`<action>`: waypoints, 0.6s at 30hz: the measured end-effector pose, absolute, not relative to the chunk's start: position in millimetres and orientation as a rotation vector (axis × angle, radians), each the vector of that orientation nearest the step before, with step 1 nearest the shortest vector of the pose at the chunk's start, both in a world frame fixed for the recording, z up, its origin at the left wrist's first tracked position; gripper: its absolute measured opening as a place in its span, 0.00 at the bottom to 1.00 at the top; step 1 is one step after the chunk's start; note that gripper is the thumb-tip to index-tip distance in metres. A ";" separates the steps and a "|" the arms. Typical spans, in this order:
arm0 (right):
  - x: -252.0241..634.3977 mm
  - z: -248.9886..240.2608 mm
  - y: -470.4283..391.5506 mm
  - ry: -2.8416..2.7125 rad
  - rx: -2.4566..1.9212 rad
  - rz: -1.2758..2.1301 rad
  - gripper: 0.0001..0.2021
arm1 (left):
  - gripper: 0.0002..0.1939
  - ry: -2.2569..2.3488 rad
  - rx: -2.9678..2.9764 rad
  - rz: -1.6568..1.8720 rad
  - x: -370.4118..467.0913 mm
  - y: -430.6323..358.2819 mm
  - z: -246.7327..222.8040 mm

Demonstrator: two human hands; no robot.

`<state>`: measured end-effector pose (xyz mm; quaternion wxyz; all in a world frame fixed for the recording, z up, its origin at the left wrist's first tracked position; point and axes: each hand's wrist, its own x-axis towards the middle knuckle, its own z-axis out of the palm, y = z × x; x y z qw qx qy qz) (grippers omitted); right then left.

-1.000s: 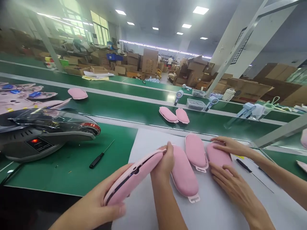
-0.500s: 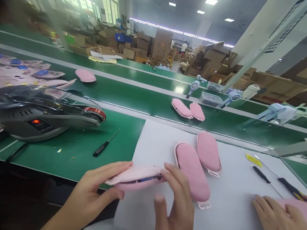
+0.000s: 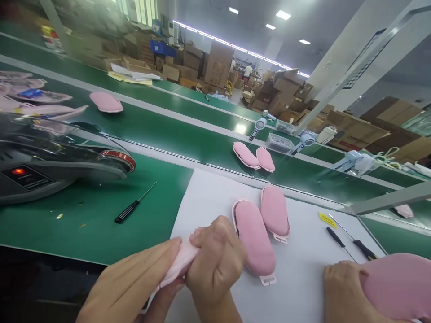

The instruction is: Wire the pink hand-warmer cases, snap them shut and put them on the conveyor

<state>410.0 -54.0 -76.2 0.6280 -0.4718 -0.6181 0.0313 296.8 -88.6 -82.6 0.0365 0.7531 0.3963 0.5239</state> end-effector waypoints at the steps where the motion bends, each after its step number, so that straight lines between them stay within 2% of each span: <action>1: 407.4 -73.0 -51.1 -1.329 -1.060 0.107 0.23 | 0.20 1.235 2.298 1.620 297.4 -86.4 -79.2; 5: 410.8 -64.5 -43.5 -1.393 -1.029 0.159 0.23 | 0.17 1.126 2.145 1.632 286.7 -70.0 -74.7; 7: 423.0 -69.9 -45.3 -1.569 -1.095 0.115 0.19 | 0.16 1.038 1.989 1.570 273.3 -59.1 -83.5; 8: 431.1 -76.2 -47.4 -1.641 -1.178 0.074 0.16 | 0.14 1.028 1.875 1.529 265.5 -54.1 -90.8; 11: 455.4 -105.6 -55.7 -1.799 -1.437 0.031 0.22 | 0.11 1.107 1.503 1.411 241.3 -45.3 -116.5; 13: 463.8 -125.0 -60.9 -1.871 -1.424 0.170 0.17 | 0.12 1.193 1.413 1.353 228.3 -45.1 -128.7; 15: 462.7 -135.9 -64.7 -1.843 -1.348 0.280 0.12 | 0.12 1.305 1.537 1.317 221.4 -47.8 -131.8; 18: 449.5 -135.0 -65.6 -1.727 -1.280 0.293 0.10 | 0.15 1.548 2.013 1.316 226.3 -52.7 -120.3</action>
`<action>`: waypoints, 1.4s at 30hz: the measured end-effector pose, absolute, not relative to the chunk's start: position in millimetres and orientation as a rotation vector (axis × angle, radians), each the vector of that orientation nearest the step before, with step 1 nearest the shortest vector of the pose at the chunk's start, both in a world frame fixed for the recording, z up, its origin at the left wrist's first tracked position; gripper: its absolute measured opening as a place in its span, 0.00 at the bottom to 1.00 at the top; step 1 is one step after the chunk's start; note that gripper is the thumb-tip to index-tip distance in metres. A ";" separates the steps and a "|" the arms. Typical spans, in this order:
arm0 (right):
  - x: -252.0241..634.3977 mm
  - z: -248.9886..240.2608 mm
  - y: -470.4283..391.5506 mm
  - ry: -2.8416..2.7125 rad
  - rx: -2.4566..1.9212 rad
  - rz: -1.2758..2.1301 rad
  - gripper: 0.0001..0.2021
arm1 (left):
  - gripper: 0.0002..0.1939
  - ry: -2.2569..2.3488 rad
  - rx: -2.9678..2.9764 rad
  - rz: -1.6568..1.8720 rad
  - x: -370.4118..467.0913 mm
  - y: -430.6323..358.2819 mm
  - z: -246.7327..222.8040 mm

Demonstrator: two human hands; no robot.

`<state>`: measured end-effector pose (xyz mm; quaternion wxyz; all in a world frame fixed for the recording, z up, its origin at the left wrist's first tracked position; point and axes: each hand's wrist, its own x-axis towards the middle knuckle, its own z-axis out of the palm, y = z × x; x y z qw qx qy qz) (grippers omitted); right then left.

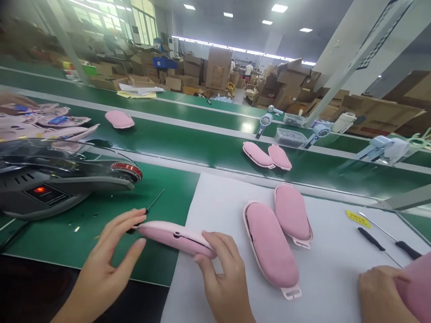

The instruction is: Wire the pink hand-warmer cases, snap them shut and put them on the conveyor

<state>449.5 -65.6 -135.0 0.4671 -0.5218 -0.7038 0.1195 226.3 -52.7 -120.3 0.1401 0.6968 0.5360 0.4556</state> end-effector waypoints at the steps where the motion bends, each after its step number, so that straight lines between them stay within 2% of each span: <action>1: 444.9 -132.7 -64.9 -1.710 -1.257 0.315 0.10 | 0.18 1.600 2.190 1.300 231.7 -53.8 -114.0; 3: 438.7 -129.7 -63.0 -1.713 -1.210 0.421 0.14 | 0.20 1.572 2.502 1.199 245.5 -54.5 -101.1; 7: 440.4 -137.3 -61.0 -1.742 -1.152 0.631 0.16 | 0.15 1.362 2.703 0.821 269.5 -49.5 -83.7; 12: 442.6 -144.2 -60.7 -1.713 -1.157 0.444 0.14 | 0.14 1.327 2.710 0.643 275.8 -38.4 -75.6; 18: 435.9 -113.3 -66.4 -1.734 -1.069 0.140 0.16 | 0.14 1.056 2.649 0.869 274.5 -30.1 -62.8; 25: 452.3 -105.3 -73.2 -1.636 -1.190 0.082 0.12 | 0.12 0.973 2.619 1.013 298.1 -26.6 -64.0; 27: 460.6 -116.4 -76.2 -1.585 -1.273 0.143 0.11 | 0.10 1.048 2.647 0.997 298.7 -26.2 -71.8; 29: 467.7 -128.2 -80.4 -1.537 -1.391 0.208 0.10 | 0.13 1.209 2.655 1.027 294.1 -27.5 -84.8; 32: 471.2 -135.7 -84.8 -1.546 -1.516 0.081 0.10 | 0.12 1.393 2.546 1.081 285.5 -33.2 -106.6; 35: 464.3 -128.8 -81.2 -1.643 -1.494 -0.094 0.11 | 0.09 1.436 2.423 1.105 286.0 -40.7 -119.0; 38: 453.6 -121.2 -71.5 -1.783 -1.425 -0.028 0.13 | 0.07 1.500 2.348 1.177 296.7 -45.2 -121.2; 42: 442.1 -123.1 -61.4 -1.730 -1.381 -0.051 0.10 | 0.05 1.602 2.219 1.340 311.9 -44.7 -122.1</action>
